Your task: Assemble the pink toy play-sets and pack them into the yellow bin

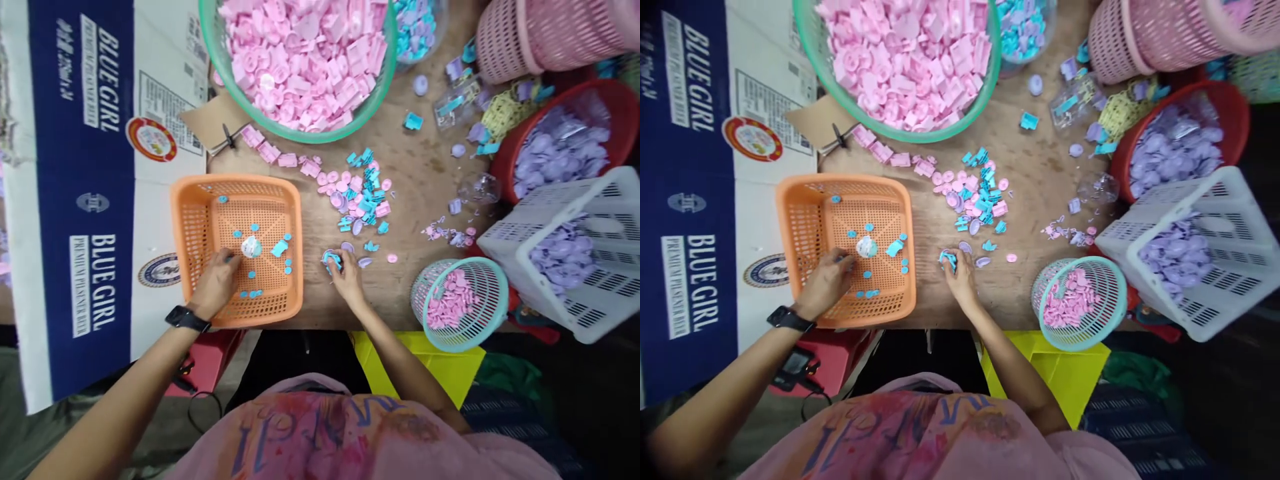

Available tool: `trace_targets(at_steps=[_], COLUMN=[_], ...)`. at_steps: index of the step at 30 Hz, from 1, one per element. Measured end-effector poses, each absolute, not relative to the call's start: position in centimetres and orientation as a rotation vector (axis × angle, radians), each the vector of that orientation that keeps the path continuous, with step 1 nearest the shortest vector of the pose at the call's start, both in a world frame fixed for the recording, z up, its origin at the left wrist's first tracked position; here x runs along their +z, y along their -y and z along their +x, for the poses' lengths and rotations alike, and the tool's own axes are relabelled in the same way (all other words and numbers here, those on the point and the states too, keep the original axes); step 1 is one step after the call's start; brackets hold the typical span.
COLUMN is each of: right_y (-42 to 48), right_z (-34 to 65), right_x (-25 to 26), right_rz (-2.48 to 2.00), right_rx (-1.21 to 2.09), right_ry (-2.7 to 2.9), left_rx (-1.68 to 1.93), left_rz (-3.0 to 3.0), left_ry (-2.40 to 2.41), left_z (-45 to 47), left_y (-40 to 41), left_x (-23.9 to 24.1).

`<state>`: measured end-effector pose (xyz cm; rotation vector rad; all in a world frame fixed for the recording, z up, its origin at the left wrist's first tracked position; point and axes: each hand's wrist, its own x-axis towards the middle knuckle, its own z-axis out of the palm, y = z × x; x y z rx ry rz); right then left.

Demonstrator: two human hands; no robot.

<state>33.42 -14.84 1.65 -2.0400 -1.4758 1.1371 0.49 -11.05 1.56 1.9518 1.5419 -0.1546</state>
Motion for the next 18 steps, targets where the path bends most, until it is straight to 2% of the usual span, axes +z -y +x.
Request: trace_targets(at_steps=[6, 8, 10, 14, 16, 18], right_y=[16.4, 17.3, 18.4, 20.4, 20.8, 20.7], right_z=[32.1, 30.7, 28.9, 25.0, 23.8, 23.7], right_x=[3.5, 4.1, 3.6, 0.5, -0.6, -0.6], right_rz=[-2.159, -2.094, -1.962, -1.837, -1.892, -1.886], right_rx=[0.844, 0.908, 1.108, 1.457, 1.477, 1.399], right_ry=[1.621, 1.611, 1.596, 1.603, 1.559, 1.489], left_rx=[0.274, 0.416, 0.52, 0.288, 0.122, 0.085], left_rz=[1.831, 1.813, 1.799, 1.804, 1.874, 1.972], left_ry=[-1.487, -1.406, -1.273, -1.092, -1.044, -1.004], left_z=[5.8, 9.6, 14.0, 21.8, 23.8, 24.1], left_y=[9.8, 8.7, 7.3, 5.0, 4.4, 4.5], left_x=[6.7, 8.4, 8.6, 5.6, 4.7, 5.8])
